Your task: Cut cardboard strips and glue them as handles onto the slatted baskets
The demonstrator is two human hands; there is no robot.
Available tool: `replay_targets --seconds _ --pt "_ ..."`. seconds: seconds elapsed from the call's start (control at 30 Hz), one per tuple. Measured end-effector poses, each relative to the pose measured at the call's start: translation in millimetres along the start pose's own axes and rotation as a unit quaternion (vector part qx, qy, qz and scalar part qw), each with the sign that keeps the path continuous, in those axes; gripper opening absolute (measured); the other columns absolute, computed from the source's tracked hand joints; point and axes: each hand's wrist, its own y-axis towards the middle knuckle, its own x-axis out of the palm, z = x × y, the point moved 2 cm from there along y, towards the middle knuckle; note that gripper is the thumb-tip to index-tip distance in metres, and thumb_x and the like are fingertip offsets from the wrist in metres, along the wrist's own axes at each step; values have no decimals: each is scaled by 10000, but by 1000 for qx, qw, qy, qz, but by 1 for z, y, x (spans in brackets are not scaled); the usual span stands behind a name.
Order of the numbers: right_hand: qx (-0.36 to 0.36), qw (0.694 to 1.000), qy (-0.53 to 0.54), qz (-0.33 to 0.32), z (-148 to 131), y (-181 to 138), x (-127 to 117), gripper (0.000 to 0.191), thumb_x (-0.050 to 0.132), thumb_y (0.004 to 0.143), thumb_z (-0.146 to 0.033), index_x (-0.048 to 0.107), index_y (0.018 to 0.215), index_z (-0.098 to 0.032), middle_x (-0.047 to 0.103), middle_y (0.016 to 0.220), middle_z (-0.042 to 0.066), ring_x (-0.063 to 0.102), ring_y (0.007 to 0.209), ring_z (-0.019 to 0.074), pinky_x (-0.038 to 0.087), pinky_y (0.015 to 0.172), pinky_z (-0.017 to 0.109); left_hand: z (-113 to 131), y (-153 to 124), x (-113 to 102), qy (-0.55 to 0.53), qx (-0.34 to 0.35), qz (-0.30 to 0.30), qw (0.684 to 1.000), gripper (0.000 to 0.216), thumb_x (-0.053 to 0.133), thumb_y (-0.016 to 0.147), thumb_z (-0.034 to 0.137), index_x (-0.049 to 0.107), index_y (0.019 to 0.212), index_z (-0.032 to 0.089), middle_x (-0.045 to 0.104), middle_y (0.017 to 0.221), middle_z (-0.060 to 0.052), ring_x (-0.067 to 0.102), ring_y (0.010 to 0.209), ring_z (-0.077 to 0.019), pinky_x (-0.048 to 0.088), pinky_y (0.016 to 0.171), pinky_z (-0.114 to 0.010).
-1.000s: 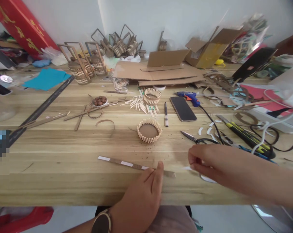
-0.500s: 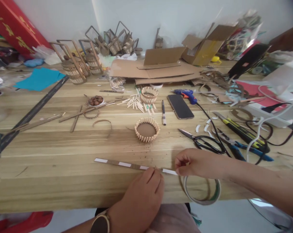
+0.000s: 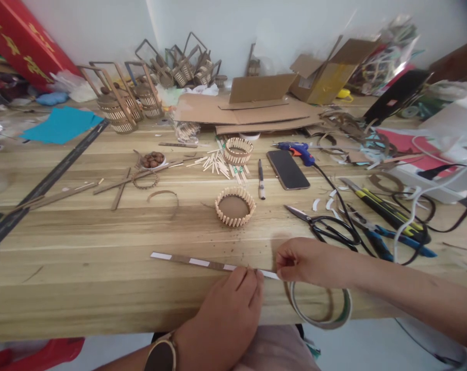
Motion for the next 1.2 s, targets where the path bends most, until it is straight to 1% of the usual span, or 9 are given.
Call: replay_targets --seconds 0.17,0.27,0.4,0.53,0.67,0.77,0.9,1.07,1.2 --pt "6 999 -37 2 -2 0 -1 138 539 714 -139 668 672 -165 571 608 -26 476 599 114 342 538 205 0 1 1 3 -2 3 1000 384 420 956 133 541 1305 26 679 1153 -145 631 1042 -236 554 839 -298" --pt "7 999 -47 -1 -4 0 -2 140 535 706 -136 663 661 -167 550 586 -30 466 587 113 329 520 203 0 1 1 -1 0 1 1000 391 419 954 132 534 1311 19 675 1168 -148 629 1048 -237 558 842 -298" --pt "4 998 -69 3 -6 1 -2 148 524 703 -147 665 663 -160 538 580 -30 449 577 109 311 503 205 0 2 2 -4 10 -18 1000 402 418 951 141 528 1314 8 670 1177 -157 631 1032 -242 569 815 -306" --pt "3 994 -106 13 -8 0 -2 164 514 705 -150 674 669 -158 562 585 -21 472 583 112 309 514 215 0 2 3 -6 13 -31 999 390 431 948 155 552 1297 29 657 1204 -157 619 1061 -246 566 833 -310" --pt "21 989 -142 32 -10 0 -1 169 519 712 -153 677 654 -167 616 617 2 499 589 123 305 515 228 0 3 0 -18 13 -50 999 373 447 947 170 576 1275 47 643 1220 -165 610 1074 -254 568 830 -313" --pt "24 985 -169 35 -11 0 1 171 523 710 -152 674 633 -175 628 613 10 513 585 133 286 506 238 1 5 -3 -22 11 -60 998 354 454 948 166 589 1255 54 633 1227 -165 605 1070 -256 571 821 -320" --pt "41 977 -200 54 -14 1 5 162 544 717 -174 683 633 -181 644 636 25 542 596 149 268 503 250 2 7 -6 -25 15 -76 997 330 465 945 162 594 1229 52 615 1236 -170 599 1036 -257 572 775 -326" --pt "55 959 -266 77 -22 1 9 182 548 754 -182 692 643 -168 666 663 67 616 645 202 215 491 271 -2 9 -6 -27 9 -68 997 232 500 926 148 626 1107 76 631 1127 -144 586 944 -243 543 706 -322" --pt "27 961 -255 105 -26 -7 8 184 531 791 -147 695 720 -190 694 706 52 639 671 200 240 508 264 -13 20 -17 -36 -4 -40 999 138 514 908 85 627 984 108 632 941 -80 554 809 -214 498 687 -333"
